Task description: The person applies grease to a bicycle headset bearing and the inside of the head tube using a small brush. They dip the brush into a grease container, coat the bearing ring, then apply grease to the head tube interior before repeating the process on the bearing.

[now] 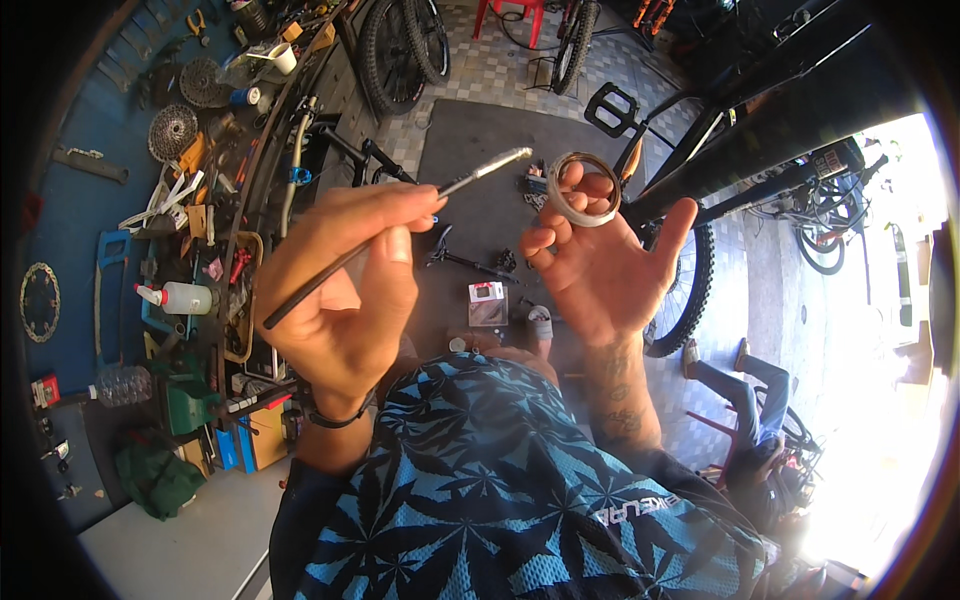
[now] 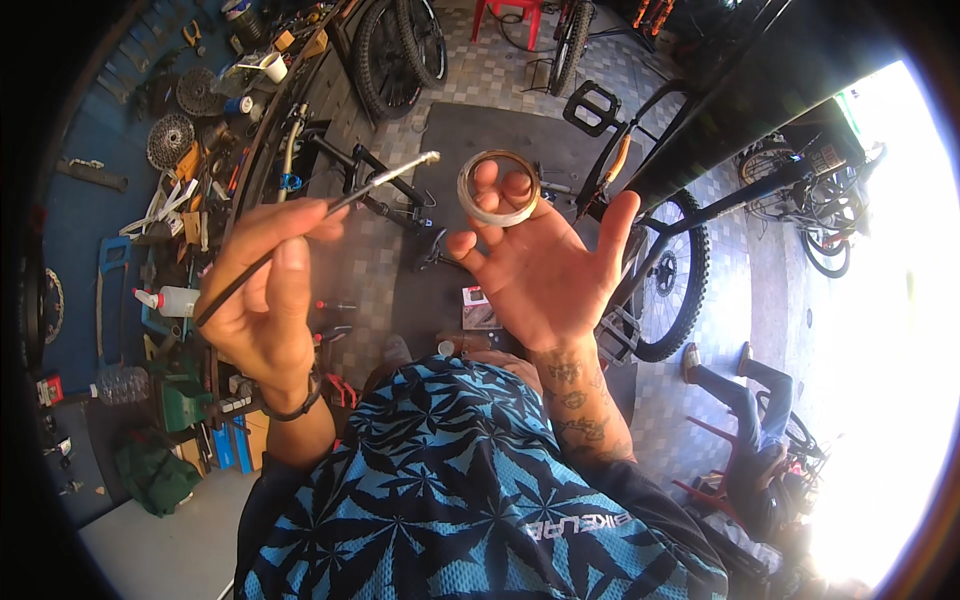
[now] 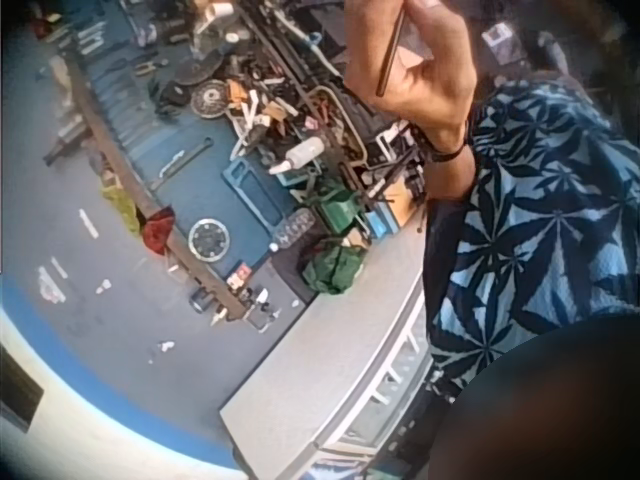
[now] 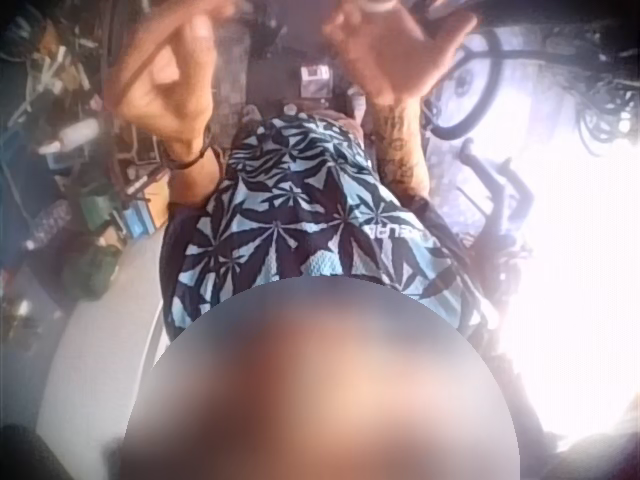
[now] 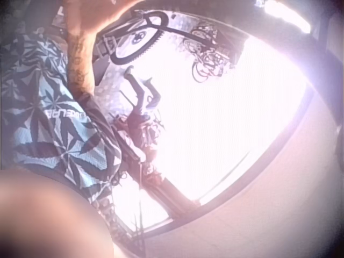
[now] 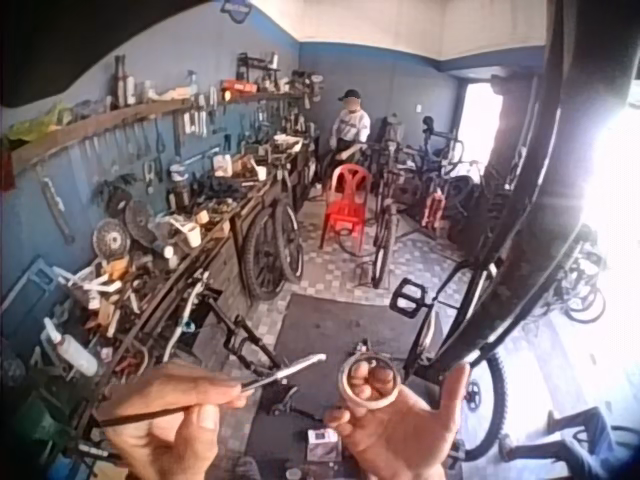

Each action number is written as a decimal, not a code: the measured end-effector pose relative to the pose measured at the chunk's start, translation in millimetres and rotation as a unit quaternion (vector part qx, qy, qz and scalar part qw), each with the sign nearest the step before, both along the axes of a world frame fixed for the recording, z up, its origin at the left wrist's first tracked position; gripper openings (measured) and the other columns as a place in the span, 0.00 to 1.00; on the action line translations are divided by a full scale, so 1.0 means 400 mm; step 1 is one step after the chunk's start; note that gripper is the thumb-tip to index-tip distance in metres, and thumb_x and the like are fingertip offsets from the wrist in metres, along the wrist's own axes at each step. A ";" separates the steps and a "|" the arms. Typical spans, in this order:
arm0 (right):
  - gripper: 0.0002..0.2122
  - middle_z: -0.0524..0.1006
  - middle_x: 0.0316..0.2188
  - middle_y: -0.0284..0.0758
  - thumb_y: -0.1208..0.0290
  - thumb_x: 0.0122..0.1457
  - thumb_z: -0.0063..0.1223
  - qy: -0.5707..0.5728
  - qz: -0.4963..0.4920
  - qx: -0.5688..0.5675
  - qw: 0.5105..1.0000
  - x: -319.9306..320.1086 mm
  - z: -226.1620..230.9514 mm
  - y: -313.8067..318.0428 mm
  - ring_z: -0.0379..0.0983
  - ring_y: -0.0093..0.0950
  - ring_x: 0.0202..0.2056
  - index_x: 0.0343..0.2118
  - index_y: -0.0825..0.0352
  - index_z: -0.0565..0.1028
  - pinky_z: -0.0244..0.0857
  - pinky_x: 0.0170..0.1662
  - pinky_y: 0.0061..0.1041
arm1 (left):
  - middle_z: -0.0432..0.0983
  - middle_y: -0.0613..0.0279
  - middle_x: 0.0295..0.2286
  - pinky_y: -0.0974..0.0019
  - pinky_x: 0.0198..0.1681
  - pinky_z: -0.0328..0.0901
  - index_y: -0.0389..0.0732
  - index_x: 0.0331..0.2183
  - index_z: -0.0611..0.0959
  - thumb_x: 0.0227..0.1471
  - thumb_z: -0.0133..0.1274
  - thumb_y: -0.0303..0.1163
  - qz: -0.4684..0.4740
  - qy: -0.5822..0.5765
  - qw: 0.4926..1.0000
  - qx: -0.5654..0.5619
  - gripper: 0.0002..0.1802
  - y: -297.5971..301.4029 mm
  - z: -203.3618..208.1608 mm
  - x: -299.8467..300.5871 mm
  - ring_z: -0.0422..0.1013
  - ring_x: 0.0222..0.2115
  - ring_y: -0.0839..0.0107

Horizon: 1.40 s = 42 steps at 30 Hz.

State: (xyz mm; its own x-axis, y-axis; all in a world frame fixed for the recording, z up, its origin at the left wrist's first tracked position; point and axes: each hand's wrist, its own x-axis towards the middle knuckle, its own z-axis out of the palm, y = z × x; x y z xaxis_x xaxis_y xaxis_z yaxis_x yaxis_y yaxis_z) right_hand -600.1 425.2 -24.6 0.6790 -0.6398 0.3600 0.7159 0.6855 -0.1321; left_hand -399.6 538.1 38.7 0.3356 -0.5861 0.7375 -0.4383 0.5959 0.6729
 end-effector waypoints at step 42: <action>0.56 0.70 0.64 0.39 0.19 0.61 0.37 0.092 -0.126 -0.140 0.978 0.008 -0.023 -0.033 0.68 0.32 0.59 0.67 0.79 0.63 0.59 0.64 0.42 | 0.85 0.49 0.33 0.63 0.31 0.72 0.33 0.37 0.89 0.37 0.58 0.16 -0.085 -0.216 0.972 0.018 0.19 -0.003 0.043 -0.017 0.80 0.29 0.58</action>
